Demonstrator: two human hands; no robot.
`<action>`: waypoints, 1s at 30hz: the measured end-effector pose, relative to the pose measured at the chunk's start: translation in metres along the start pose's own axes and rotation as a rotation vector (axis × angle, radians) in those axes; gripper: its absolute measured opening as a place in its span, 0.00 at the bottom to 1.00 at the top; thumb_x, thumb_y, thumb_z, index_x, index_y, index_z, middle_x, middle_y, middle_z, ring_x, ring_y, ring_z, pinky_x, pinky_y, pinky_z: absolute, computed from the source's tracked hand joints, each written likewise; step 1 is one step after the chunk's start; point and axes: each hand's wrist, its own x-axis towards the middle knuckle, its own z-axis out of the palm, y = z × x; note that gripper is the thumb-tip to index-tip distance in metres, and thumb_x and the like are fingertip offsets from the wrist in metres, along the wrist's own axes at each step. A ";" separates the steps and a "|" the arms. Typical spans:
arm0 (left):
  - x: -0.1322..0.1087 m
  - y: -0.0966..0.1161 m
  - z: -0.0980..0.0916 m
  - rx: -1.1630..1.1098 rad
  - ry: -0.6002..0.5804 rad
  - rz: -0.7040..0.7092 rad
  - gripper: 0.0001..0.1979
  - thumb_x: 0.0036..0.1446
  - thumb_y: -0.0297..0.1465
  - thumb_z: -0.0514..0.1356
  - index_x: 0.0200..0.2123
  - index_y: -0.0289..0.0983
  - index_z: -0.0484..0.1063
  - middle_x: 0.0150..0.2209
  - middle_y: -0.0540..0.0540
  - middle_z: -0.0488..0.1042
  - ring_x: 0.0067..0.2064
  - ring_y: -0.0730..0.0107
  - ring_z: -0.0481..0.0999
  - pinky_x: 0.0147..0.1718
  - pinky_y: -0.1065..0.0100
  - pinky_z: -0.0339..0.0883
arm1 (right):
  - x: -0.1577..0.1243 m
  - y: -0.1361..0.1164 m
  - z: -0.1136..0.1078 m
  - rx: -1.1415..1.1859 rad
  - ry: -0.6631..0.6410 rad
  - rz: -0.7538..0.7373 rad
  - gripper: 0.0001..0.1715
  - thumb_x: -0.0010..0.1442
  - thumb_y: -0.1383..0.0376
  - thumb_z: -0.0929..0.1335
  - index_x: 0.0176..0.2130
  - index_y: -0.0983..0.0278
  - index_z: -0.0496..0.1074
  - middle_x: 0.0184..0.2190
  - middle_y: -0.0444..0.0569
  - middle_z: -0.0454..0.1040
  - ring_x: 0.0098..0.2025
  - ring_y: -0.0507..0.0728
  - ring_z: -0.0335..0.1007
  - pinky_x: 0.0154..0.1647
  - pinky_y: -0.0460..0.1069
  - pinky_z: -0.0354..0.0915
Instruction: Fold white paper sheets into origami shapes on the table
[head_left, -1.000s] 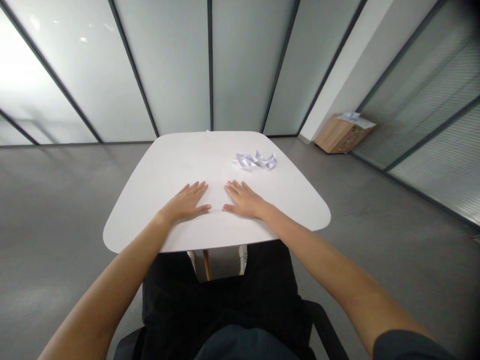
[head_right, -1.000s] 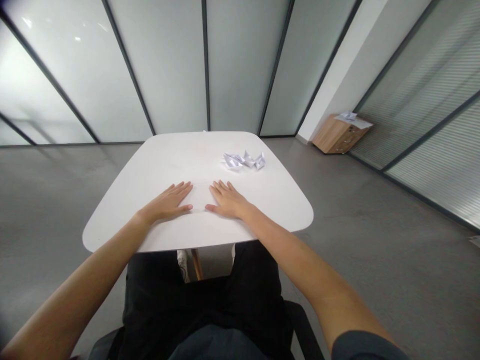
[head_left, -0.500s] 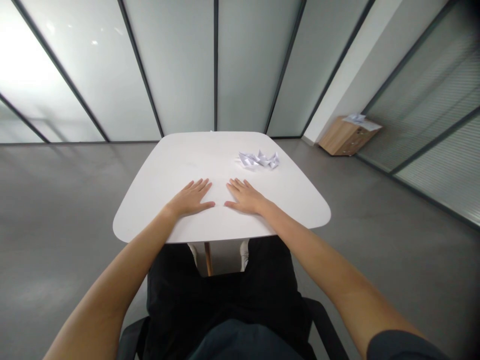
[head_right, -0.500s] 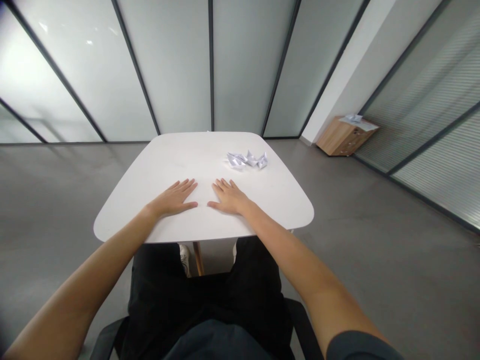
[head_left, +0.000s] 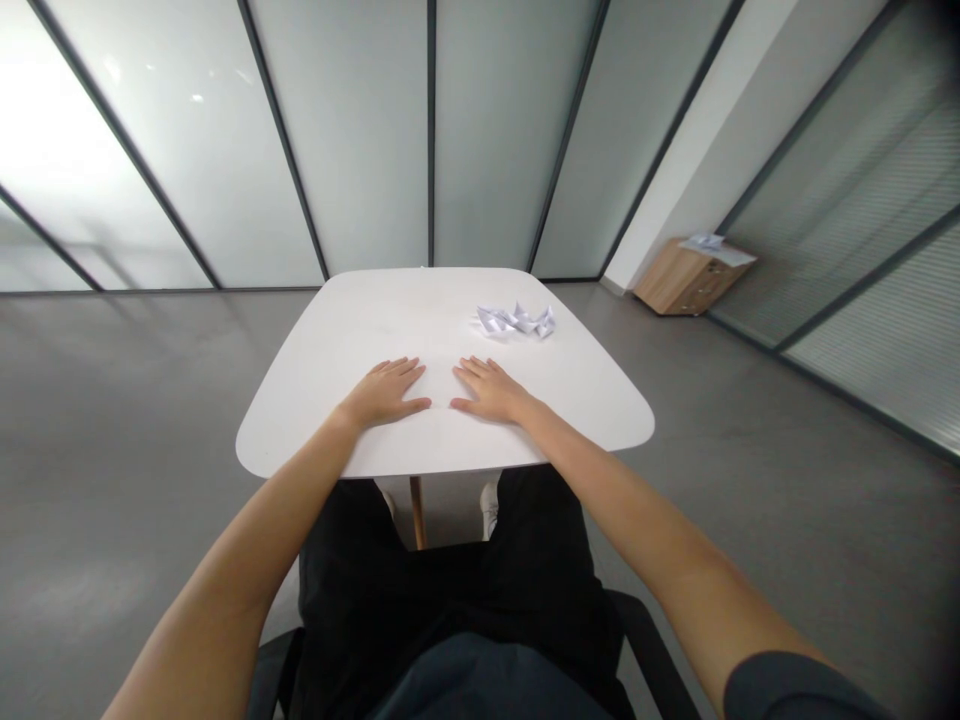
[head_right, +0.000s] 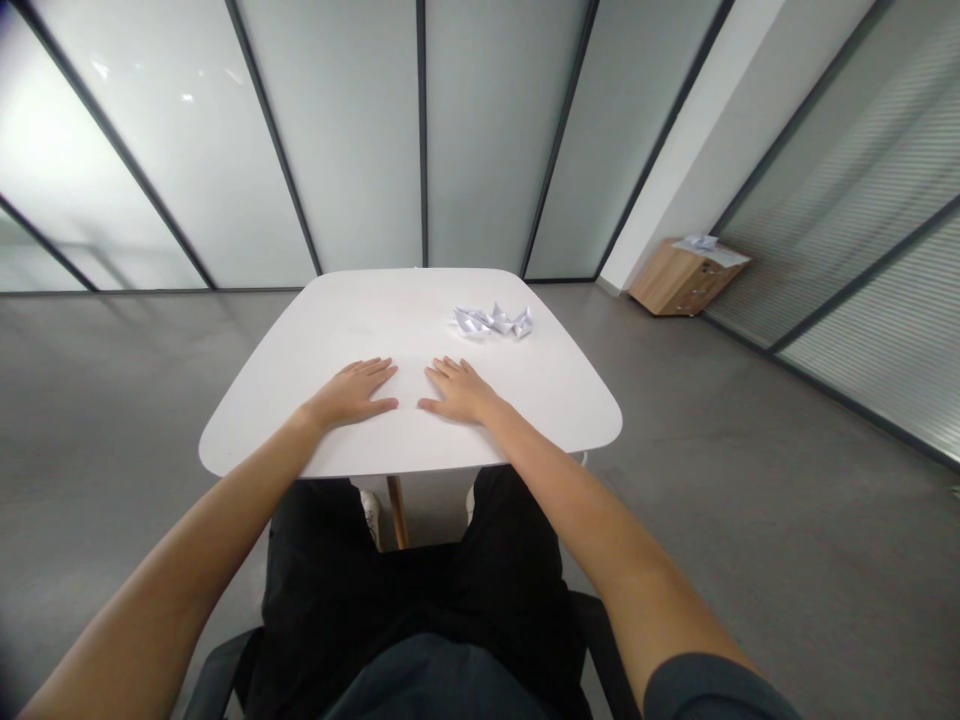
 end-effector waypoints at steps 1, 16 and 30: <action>0.000 0.000 -0.003 -0.011 0.031 -0.014 0.39 0.66 0.59 0.49 0.68 0.40 0.68 0.70 0.40 0.66 0.70 0.50 0.66 0.67 0.54 0.56 | -0.001 0.000 -0.001 0.015 0.044 0.001 0.43 0.70 0.39 0.60 0.67 0.65 0.69 0.71 0.61 0.64 0.72 0.69 0.58 0.72 0.62 0.51; 0.002 -0.006 -0.008 -0.081 0.121 -0.130 0.19 0.61 0.37 0.52 0.20 0.39 0.70 0.21 0.45 0.73 0.24 0.68 0.64 0.30 0.62 0.51 | -0.008 0.002 -0.007 0.053 0.257 0.233 0.18 0.61 0.60 0.65 0.23 0.64 0.73 0.24 0.50 0.76 0.27 0.54 0.62 0.32 0.51 0.49; -0.090 0.066 -0.035 -0.165 -0.029 0.000 0.22 0.70 0.44 0.50 0.26 0.42 0.71 0.26 0.46 0.76 0.28 0.65 0.72 0.32 0.63 0.61 | -0.053 -0.041 -0.025 0.251 0.204 -0.149 0.19 0.61 0.63 0.62 0.20 0.60 0.55 0.19 0.42 0.63 0.24 0.52 0.54 0.32 0.50 0.50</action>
